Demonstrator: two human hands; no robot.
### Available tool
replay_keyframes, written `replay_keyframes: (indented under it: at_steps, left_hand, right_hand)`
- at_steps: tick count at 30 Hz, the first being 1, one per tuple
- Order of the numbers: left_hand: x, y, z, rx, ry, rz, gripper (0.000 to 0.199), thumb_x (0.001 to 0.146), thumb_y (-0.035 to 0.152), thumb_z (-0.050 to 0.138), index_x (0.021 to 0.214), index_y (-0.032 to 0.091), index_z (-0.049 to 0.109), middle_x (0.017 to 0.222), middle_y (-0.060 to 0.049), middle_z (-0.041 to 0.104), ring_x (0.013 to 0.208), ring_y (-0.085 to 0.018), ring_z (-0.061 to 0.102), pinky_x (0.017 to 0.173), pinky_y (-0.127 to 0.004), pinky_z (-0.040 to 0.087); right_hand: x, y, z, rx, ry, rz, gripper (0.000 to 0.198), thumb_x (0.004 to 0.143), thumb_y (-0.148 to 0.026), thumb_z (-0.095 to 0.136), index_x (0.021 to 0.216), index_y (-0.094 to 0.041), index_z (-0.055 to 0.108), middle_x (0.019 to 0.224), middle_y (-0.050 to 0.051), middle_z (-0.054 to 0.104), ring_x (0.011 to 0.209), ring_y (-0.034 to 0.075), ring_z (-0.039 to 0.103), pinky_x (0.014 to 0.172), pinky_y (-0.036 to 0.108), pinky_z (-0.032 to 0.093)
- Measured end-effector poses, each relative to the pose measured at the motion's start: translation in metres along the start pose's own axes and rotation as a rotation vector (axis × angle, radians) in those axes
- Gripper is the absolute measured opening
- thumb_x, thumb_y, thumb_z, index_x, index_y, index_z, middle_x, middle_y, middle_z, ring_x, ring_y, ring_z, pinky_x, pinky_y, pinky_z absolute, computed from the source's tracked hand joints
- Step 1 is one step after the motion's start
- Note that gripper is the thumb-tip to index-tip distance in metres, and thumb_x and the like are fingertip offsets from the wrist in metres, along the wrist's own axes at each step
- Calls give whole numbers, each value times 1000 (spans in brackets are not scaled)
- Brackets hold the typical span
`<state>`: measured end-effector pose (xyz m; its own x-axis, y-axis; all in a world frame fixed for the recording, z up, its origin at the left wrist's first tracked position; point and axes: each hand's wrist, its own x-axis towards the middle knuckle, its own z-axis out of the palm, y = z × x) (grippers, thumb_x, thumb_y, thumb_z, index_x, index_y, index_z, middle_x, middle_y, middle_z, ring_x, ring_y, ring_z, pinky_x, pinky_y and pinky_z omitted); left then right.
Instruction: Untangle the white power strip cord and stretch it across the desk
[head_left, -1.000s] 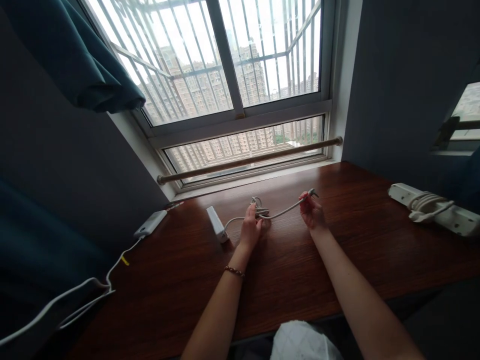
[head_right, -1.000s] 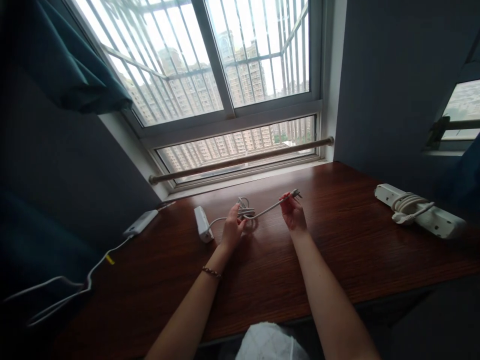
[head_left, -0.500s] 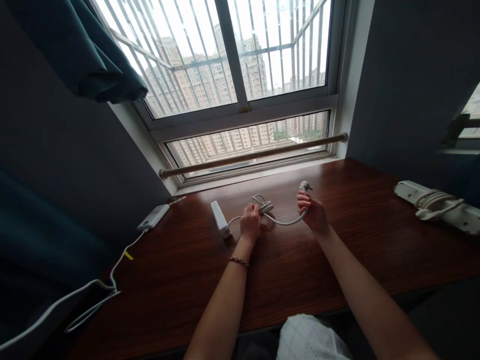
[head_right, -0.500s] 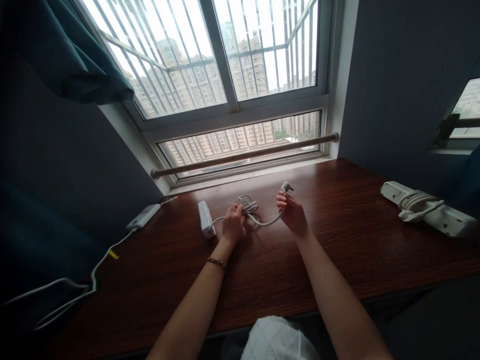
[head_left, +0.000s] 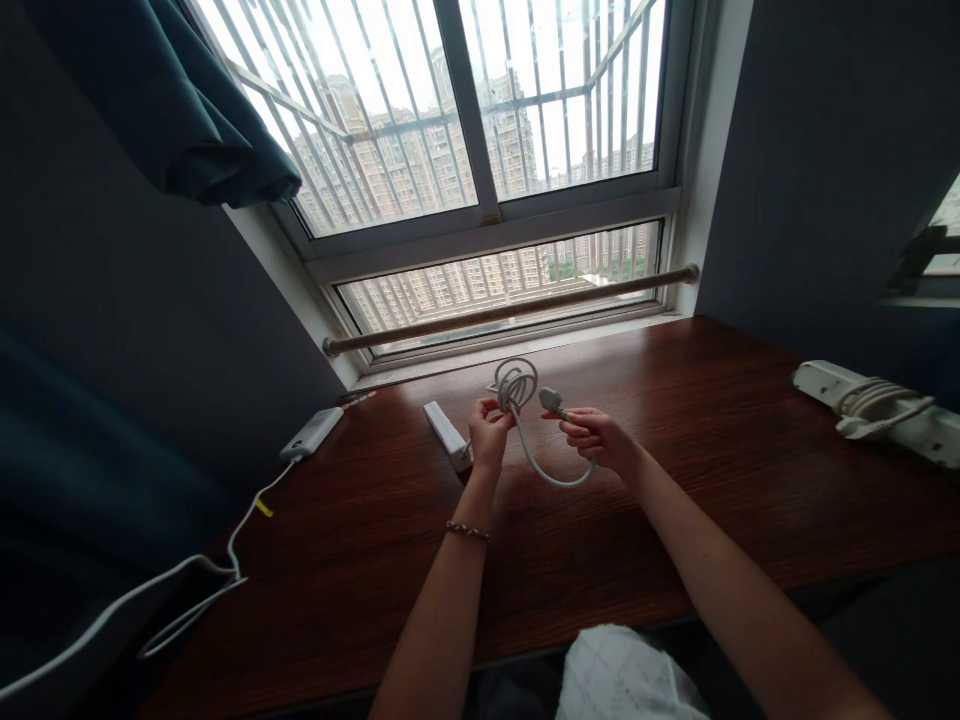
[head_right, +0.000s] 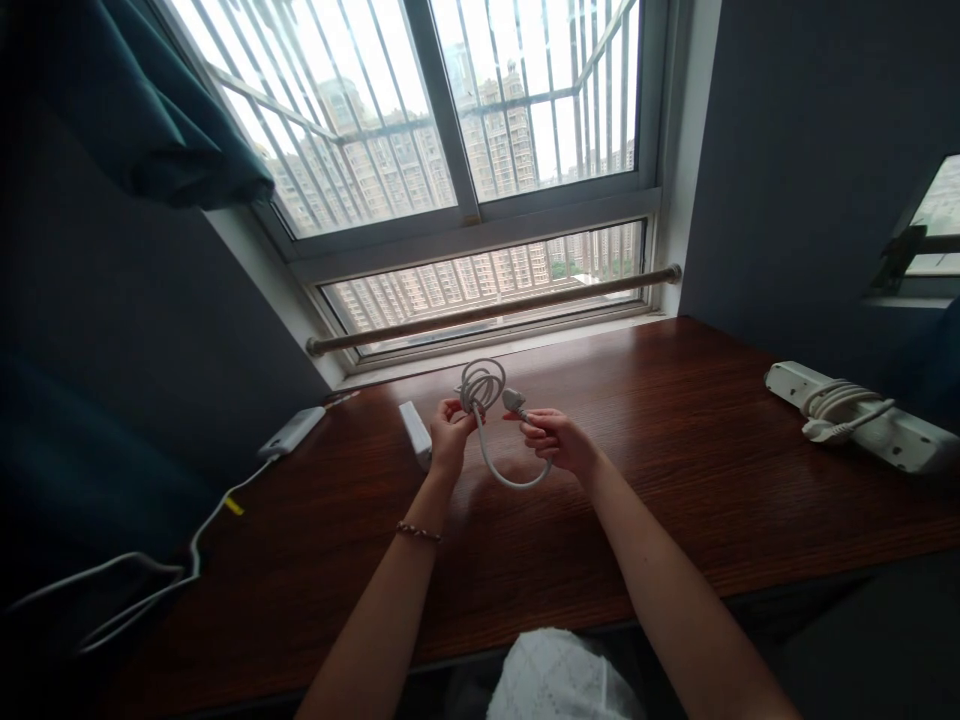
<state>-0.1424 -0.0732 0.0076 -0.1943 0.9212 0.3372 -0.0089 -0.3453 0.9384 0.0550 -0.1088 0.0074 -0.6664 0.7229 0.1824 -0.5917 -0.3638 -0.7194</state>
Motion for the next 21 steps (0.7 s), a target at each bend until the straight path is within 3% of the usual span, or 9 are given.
replay_keyframes:
  at_steps: [4, 11, 15, 18, 21]
  left_hand:
    - [0, 6, 0, -155, -85, -65, 33, 59, 26, 71, 82, 15, 50, 82, 0, 56, 61, -12, 60, 62, -29, 52]
    - [-4, 15, -1, -94, -166, -44, 29, 63, 29, 68, 83, 15, 53, 81, 0, 57, 64, -14, 62, 61, -29, 53]
    - [-6, 14, -1, 130, -140, 122, 19, 69, 27, 63, 81, 16, 53, 75, 1, 55, 61, -13, 61, 54, -24, 51]
    - [-9, 15, -1, 357, -88, 313, 13, 71, 21, 61, 79, 17, 52, 77, 1, 53, 61, -10, 57, 53, -21, 48]
    - [-14, 17, 0, 553, -47, 465, 9, 73, 13, 57, 77, 18, 50, 80, 0, 50, 64, -10, 53, 58, -20, 46]
  right_hand:
    - [6, 7, 3, -96, -1, 70, 27, 83, -22, 56, 105, -8, 58, 62, -5, 23, 44, 2, 12, 34, 10, 11]
    - [7, 11, 1, -202, 46, 68, 31, 78, -29, 64, 100, -8, 58, 60, -6, 23, 44, 1, 15, 36, 11, 9]
    - [11, 19, 7, -274, 71, 29, 36, 80, -42, 60, 94, -9, 54, 63, -3, 42, 39, 0, 20, 34, 14, 10]
    - [13, 26, 14, -340, 59, 18, 33, 76, -35, 65, 94, -12, 49, 70, 1, 55, 37, 0, 23, 34, 15, 12]
    - [10, 28, 17, -315, 21, 25, 41, 70, -33, 70, 96, -15, 44, 70, 1, 58, 36, -1, 19, 34, 14, 11]
